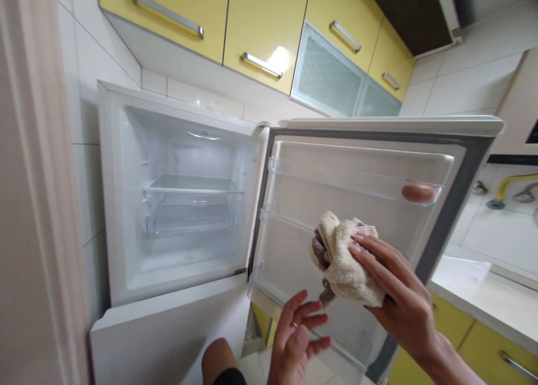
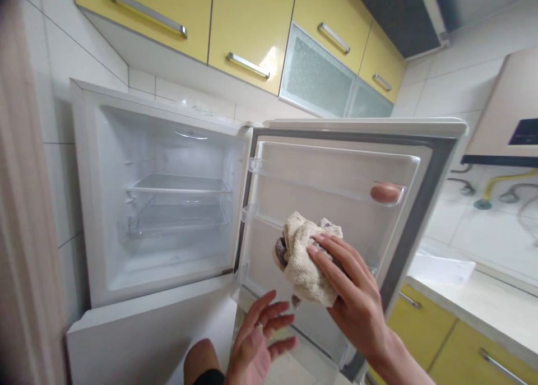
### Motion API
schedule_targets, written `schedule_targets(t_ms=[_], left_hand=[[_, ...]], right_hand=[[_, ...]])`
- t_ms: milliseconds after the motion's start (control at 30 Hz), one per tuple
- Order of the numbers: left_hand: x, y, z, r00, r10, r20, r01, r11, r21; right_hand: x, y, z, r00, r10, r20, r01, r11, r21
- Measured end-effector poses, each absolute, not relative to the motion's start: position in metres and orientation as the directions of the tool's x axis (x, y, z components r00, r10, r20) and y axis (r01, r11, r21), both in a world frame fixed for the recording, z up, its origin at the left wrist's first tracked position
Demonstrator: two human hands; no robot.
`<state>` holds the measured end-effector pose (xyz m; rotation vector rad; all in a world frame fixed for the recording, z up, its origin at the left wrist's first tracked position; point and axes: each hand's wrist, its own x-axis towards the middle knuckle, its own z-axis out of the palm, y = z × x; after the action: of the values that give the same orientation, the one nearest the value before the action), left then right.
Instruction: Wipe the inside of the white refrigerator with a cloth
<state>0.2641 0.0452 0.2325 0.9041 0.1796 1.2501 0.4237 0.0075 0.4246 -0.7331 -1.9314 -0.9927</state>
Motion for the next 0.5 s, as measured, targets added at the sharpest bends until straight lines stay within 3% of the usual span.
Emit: schedule_targets(t_ms=[33, 100, 267, 333, 500], left_hand=[[0.272, 0.036, 0.238, 0.418, 0.849, 0.324, -0.776, 0.148, 0.613], [0.281, 0.029, 0.247, 0.429, 0.846, 0.318, -0.817, 0.213, 0.535], [0.262, 0.054, 0.27, 0.155, 0.914, 0.375, -0.759, -0.133, 0.638], [0.245, 0.063, 0.282, 0.115, 0.924, 0.364, -0.73, -0.17, 0.662], [0.224, 0.064, 0.315, 0.038, 0.953, 0.302, -0.836, -0.135, 0.532]], right_hand=[[0.418, 0.014, 0.42, -0.493, 0.104, 0.864, 0.763, 0.527, 0.373], [0.405, 0.025, 0.41, -0.505, 0.082, 0.859, 0.74, 0.554, 0.382], [0.374, 0.044, 0.38, -0.63, 0.109, 0.769, 0.657, 0.602, 0.453], [0.364, 0.047, 0.371, -0.663, 0.138, 0.735, 0.638, 0.618, 0.459], [0.36, 0.048, 0.376, -0.755, 0.199, 0.625, 0.553, 0.705, 0.444]])
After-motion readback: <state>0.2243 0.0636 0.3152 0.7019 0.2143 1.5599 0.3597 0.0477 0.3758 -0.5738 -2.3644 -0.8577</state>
